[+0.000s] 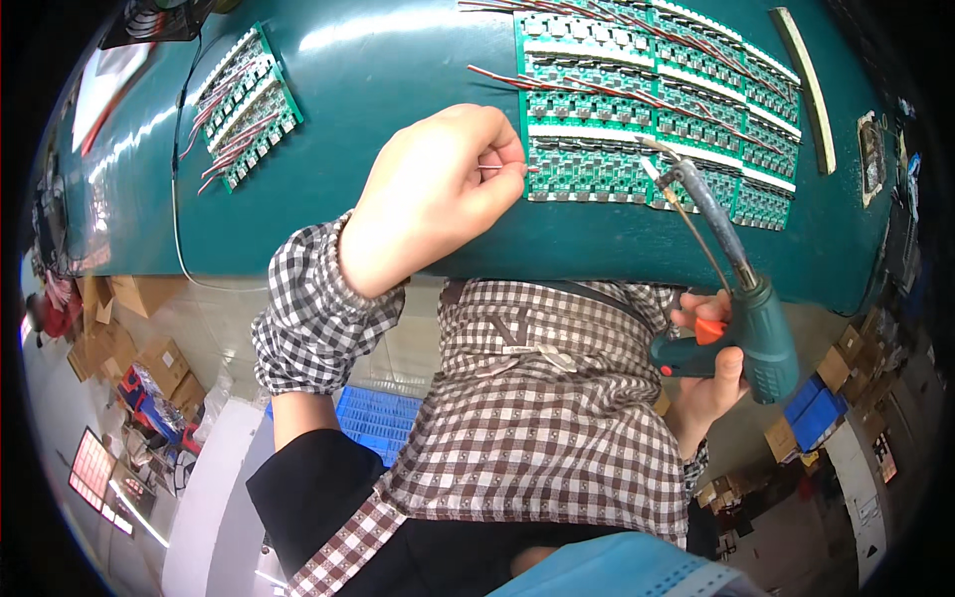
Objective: The person solders wires onto LED circuit boards using a handheld soldering gun.
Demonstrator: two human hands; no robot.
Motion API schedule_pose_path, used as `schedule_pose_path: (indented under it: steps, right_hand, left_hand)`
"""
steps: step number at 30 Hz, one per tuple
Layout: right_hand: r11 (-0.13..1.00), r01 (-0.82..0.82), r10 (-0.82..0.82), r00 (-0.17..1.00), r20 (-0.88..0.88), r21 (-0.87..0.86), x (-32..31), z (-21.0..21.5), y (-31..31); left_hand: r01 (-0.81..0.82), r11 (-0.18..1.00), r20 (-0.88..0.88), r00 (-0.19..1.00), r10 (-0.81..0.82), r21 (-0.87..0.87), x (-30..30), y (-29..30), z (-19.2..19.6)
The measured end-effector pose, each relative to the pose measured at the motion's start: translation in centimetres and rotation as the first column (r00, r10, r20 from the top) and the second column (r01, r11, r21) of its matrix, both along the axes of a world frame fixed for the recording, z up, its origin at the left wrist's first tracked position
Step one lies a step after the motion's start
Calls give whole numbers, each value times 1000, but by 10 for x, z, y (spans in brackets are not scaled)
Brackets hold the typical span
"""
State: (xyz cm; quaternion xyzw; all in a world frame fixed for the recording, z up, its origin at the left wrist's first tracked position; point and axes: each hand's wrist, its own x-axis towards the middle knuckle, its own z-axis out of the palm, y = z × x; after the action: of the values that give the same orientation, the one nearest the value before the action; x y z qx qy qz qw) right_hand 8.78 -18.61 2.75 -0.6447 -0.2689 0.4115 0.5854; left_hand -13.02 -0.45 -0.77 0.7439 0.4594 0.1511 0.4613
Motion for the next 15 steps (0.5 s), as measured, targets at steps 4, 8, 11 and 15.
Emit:
schedule_pose_path:
  steps: [4,8,11,15]
  right_hand:
    - [998,-46,50,996,77,-49,0,-1,-5]
    - [994,-79,83,996,45,-81,0,-2,-9]
    - [990,-99,100,995,1,-95,-1,-3,-12]
    - [990,-99,101,995,12,-97,-4,-3,-12]
  left_hand:
    - [22,996,76,997,-15,-89,3,7,-7]
    - [74,994,68,995,-68,-86,7,8,-6]
    - [77,988,116,991,-61,-136,7,9,-7]
    - [69,972,169,985,-31,-224,5,8,-12]
